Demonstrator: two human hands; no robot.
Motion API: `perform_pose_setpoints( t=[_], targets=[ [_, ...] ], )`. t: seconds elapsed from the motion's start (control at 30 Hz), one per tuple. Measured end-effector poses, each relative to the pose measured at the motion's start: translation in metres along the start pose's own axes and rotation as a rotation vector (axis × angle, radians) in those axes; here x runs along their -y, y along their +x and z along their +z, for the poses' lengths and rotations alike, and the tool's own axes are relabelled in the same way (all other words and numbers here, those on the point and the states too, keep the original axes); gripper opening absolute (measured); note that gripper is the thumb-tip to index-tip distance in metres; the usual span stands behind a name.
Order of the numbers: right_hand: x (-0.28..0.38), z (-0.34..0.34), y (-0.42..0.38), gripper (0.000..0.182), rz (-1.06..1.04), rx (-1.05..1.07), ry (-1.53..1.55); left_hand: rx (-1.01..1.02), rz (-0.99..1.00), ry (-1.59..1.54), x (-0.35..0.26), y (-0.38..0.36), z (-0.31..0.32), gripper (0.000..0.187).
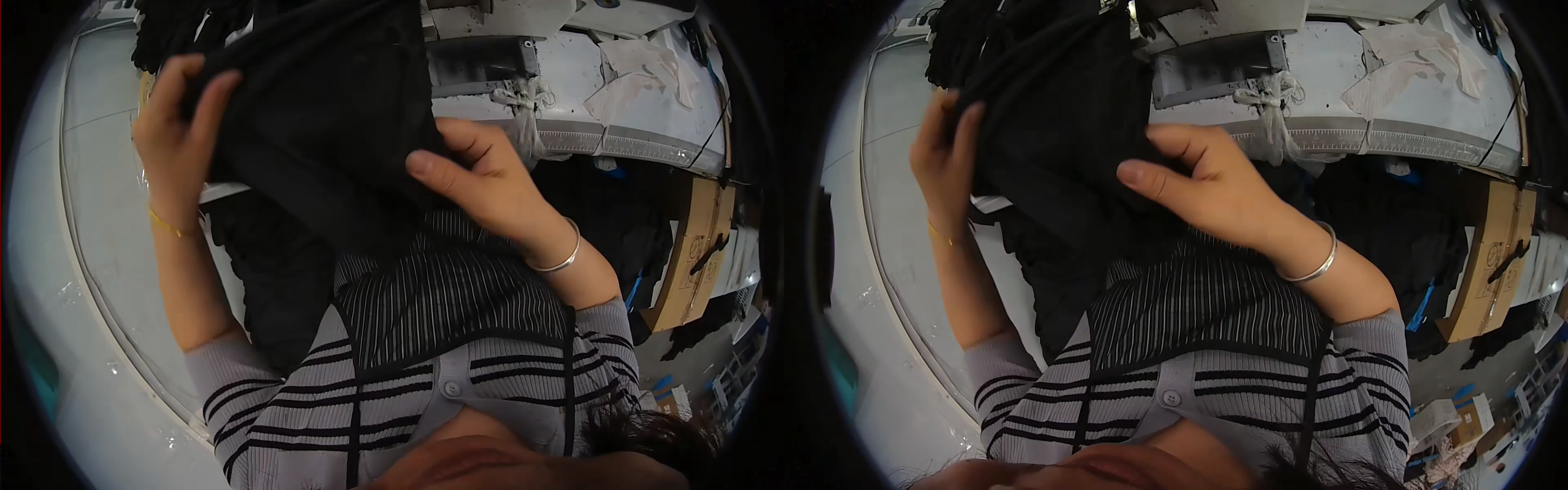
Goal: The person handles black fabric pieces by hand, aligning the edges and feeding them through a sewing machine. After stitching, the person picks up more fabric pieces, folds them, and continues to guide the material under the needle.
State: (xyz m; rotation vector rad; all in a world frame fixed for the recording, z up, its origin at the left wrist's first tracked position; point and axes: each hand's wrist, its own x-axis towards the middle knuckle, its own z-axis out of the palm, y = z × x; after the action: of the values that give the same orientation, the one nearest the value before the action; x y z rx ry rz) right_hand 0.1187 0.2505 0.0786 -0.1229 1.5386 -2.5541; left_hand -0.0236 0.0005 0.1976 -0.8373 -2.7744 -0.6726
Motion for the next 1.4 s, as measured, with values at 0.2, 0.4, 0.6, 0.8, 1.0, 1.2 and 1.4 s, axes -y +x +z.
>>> perform_pose_setpoints(
  t=[0.2, 0.4, 0.6, 0.8, 1.0, 1.2, 1.4],
  targets=[
    [-0.006, 0.0, -0.033, 0.038, -0.175, 0.063, -0.754, -0.294, 0.337, 0.219, -0.055, 0.001, 0.051, 0.033],
    [0.025, -0.011, -0.08, 0.037, -0.213, 0.182, -0.702, -0.287, 0.341, 0.015, -0.031, -0.016, 0.104, 0.054],
    [0.052, -0.041, -0.11, 0.022, 0.054, 0.28, -1.156, -0.317, 0.354, 0.107, -0.022, -0.014, 0.099, 0.05],
    [0.029, -0.04, 0.002, 0.021, -0.207, -0.457, -0.539, -0.388, 0.204, 0.023, -0.019, -0.05, 0.076, 0.04],
    [0.032, -0.037, 0.041, 0.021, -0.02, -0.135, -0.438, -0.378, -0.005, -0.426, -0.045, -0.048, 0.075, 0.013],
    [0.02, -0.019, 0.025, 0.02, -0.21, -0.334, -0.508, -0.18, 0.392, -0.147, -0.094, -0.02, 0.058, 0.022],
    [0.007, -0.012, 0.036, 0.044, -0.754, -0.307, -0.999, -0.258, 0.233, 0.074, -0.111, -0.03, 0.051, 0.023]
  ],
)
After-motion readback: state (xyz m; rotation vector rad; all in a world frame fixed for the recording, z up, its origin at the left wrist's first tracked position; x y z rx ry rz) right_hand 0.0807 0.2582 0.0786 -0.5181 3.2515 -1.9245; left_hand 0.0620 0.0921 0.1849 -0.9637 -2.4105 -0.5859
